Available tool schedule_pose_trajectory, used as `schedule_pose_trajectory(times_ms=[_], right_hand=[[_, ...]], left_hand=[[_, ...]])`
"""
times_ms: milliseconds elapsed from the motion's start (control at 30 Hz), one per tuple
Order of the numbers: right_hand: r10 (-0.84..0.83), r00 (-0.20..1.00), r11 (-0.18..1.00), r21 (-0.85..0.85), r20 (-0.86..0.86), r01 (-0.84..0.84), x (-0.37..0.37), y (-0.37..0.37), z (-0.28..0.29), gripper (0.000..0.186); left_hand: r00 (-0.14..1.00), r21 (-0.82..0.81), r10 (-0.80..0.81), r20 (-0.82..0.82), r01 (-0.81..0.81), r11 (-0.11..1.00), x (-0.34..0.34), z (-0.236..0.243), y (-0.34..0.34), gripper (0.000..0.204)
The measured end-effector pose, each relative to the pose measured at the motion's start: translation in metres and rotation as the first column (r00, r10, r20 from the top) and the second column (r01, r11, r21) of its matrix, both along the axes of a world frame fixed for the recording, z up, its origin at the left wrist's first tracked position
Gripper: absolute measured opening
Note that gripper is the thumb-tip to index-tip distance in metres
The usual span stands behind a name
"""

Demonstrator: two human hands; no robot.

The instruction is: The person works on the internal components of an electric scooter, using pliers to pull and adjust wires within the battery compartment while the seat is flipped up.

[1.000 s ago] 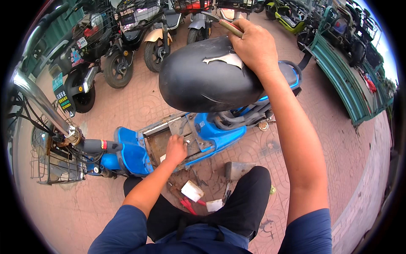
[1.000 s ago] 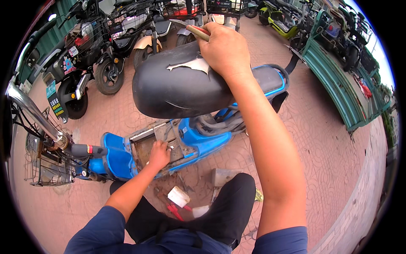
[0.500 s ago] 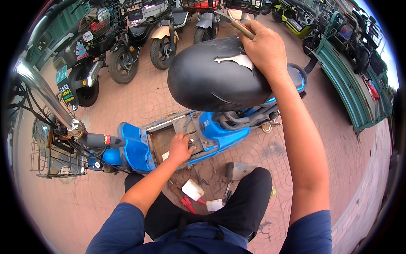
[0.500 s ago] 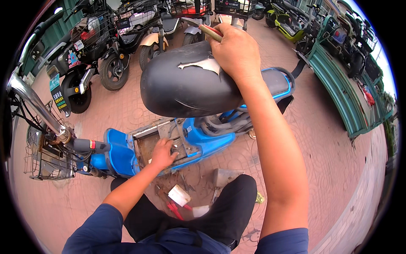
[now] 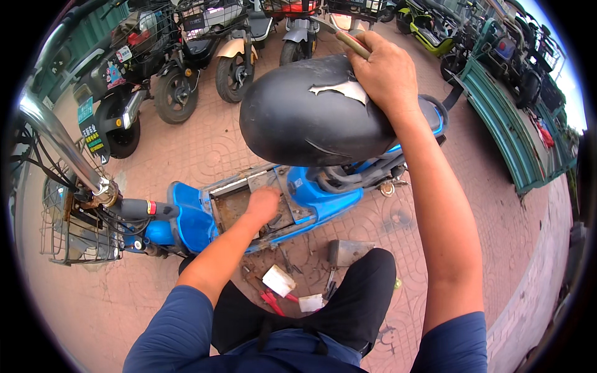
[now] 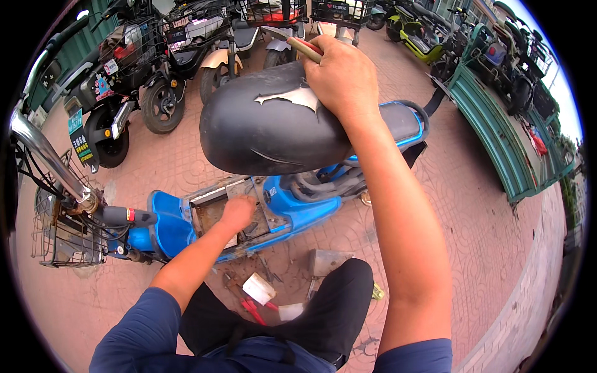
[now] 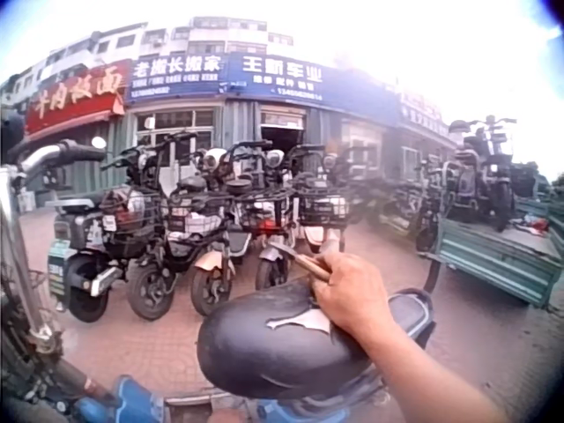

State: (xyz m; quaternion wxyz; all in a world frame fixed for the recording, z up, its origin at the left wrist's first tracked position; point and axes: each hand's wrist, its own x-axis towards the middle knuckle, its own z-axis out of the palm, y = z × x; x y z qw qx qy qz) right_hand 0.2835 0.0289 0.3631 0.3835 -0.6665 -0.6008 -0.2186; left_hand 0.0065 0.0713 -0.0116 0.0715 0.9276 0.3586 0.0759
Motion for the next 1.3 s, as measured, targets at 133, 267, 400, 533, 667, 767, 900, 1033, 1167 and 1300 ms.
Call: schedule_pose_trajectory(times_ms=[133,267,400,533,667,767,900,1033,1167,1300], right_hand=[[-0.002,1.000,1.000,0.012,0.002,0.002,0.004,0.003,-0.003,0.029],[-0.002,1.000,1.000,0.030,0.012,0.002,0.003,0.003,-0.002,0.029],[-0.004,1.000,1.000,-0.004,-0.016,0.004,-0.001,0.003,0.001,0.029],[0.002,1.000,1.000,-0.004,-0.019,-0.002,0.001,0.000,0.000,0.028],[0.012,1.000,1.000,0.014,-0.004,-0.012,0.001,0.000,0.002,0.026],[0.000,1.000,1.000,0.019,-0.002,0.000,0.001,0.004,0.000,0.026],[0.000,1.000,0.999,0.041,-0.003,0.000,0.006,0.002,-0.002,0.026],[0.015,1.000,0.999,0.040,-0.001,-0.015,0.003,0.002,0.001,0.027],[0.019,1.000,1.000,0.020,-0.009,-0.019,0.005,0.002,-0.003,0.028],[-0.022,1.000,1.000,0.006,0.002,0.022,0.002,-0.004,0.003,0.029]], left_hand=[[0.996,-0.183,0.092,0.018,-0.087,0.979,-0.006,0.007,-0.008,0.024],[0.983,-0.171,0.087,0.160,-0.059,0.983,-0.004,0.008,-0.007,0.028],[0.977,-0.104,0.050,0.209,-0.029,0.994,0.016,0.006,-0.012,0.030],[0.952,-0.191,0.103,0.287,-0.049,0.980,0.026,0.008,-0.018,0.032],[0.802,-0.501,0.413,0.433,-0.166,0.849,0.007,0.016,-0.016,0.035],[0.786,-0.284,0.410,0.463,-0.306,0.909,-0.021,0.000,-0.030,0.044],[0.929,-0.141,0.180,0.324,-0.141,0.980,-0.025,0.007,-0.056,0.055],[0.968,-0.076,0.068,0.241,-0.051,0.996,-0.030,0.005,-0.057,0.041],[0.883,0.086,0.388,-0.265,-0.379,0.921,-0.071,0.012,-0.037,0.031],[0.875,-0.259,0.474,-0.093,-0.481,0.837,-0.100,-0.003,-0.019,0.044]])
